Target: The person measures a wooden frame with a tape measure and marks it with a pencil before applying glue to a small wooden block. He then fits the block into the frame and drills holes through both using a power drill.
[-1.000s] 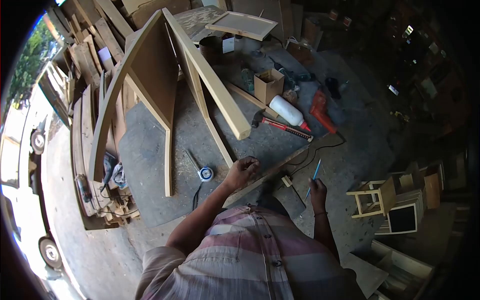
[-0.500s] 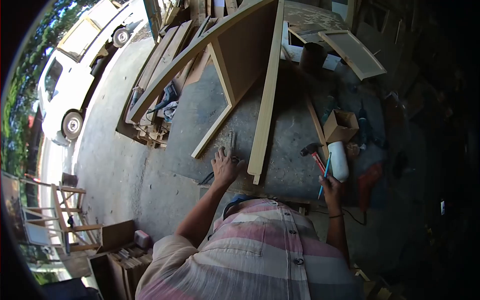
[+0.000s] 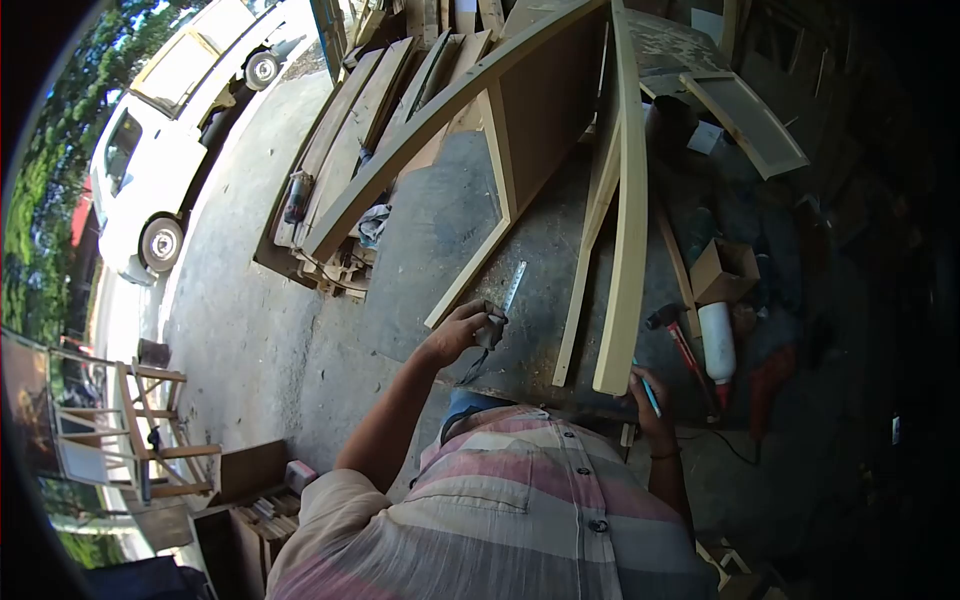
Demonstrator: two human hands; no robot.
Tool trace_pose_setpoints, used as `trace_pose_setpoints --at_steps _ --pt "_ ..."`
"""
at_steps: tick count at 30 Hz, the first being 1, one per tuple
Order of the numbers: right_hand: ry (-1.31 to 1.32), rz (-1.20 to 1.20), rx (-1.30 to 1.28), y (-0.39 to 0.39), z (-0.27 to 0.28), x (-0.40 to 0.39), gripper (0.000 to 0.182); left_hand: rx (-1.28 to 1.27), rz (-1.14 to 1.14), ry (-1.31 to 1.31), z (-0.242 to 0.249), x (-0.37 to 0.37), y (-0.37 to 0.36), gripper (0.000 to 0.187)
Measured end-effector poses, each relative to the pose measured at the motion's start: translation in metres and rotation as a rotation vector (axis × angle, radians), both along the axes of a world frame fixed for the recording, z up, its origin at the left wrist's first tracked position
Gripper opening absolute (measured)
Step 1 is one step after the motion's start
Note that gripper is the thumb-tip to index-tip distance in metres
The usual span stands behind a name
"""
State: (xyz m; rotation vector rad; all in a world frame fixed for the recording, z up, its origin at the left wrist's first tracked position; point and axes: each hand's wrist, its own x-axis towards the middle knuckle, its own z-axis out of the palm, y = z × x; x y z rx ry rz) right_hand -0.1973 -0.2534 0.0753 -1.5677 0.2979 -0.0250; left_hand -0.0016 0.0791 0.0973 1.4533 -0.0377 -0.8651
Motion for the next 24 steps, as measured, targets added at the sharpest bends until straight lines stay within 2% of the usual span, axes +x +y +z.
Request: trace_pose_setpoints --at_steps 1,3,5,6,7,9,10,11,13,15,16,17,18,20,21,23,24 --pt "-0.029 0.045 -0.064 0.018 0.002 0.003 0.025 -0.018 -0.028 -0.011 0.018 0.009 0.009 0.022" --pt "-0.019 -0.006 0.091 0.064 -0.016 0.019 0.030 -0.140 -0.095 -0.056 0.026 0.035 0.038 0.017" --pt "-0.021 0.083 -0.088 0.114 0.005 0.051 0.034 -0.090 -0.080 -0.085 0.031 0.063 0.066 0.016" --pt "-0.136 0.077 -0.194 0.141 -0.006 0.070 0.038 -0.036 -0.049 -0.117 0.029 0.079 0.082 0.015" --pt "-0.123 0.038 -0.198 0.167 -0.005 0.089 0.038 -0.001 -0.141 -0.174 0.024 0.100 0.101 0.016" --pt "-0.083 0.053 -0.354 0.221 -0.002 0.126 0.049 -0.060 -0.174 -0.316 0.012 0.126 0.130 0.012" --pt "-0.044 0.014 -0.348 0.248 -0.005 0.137 0.049 -0.012 -0.210 -0.293 0.000 0.145 0.140 0.018" --pt "-0.104 -0.055 -0.438 0.271 -0.014 0.152 0.057 -0.067 -0.229 -0.105 -0.001 0.156 0.151 0.025" --pt "-0.168 -0.185 -0.659 0.304 -0.038 0.180 0.072 0.024 -0.297 -0.217 0.008 0.171 0.156 0.032" --pt "-0.042 -0.206 -0.552 0.323 -0.044 0.191 0.069 0.012 -0.404 -0.166 0.029 0.185 0.155 0.035" --pt "-0.029 -0.243 -0.679 0.327 -0.030 0.189 0.064 0.086 -0.497 -0.269 0.032 0.193 0.153 0.027" --pt "-0.014 -0.266 -0.677 0.332 -0.033 0.190 0.064 0.159 -0.588 -0.370 0.034 0.200 0.151 0.022" --pt "-0.013 -0.284 -0.711 0.335 -0.037 0.191 0.062 0.154 -0.614 -0.364 0.039 0.205 0.145 0.022" --pt "0.017 -0.286 -0.760 0.338 -0.044 0.186 0.058 0.185 -0.830 -0.584 0.047 0.214 0.130 0.020" --pt "0.033 -0.312 -0.759 0.338 -0.037 0.184 0.058 0.177 -0.859 -0.583 0.051 0.217 0.120 0.020" --pt "-0.111 -0.378 -0.628 0.339 -0.020 0.179 0.059 0.134 -0.944 -0.639 0.060 0.222 0.098 0.021" --pt "-0.147 -0.407 -0.493 0.340 -0.047 0.173 0.058 0.179 -1.063 -0.721 0.068 0.230 0.086 0.019"
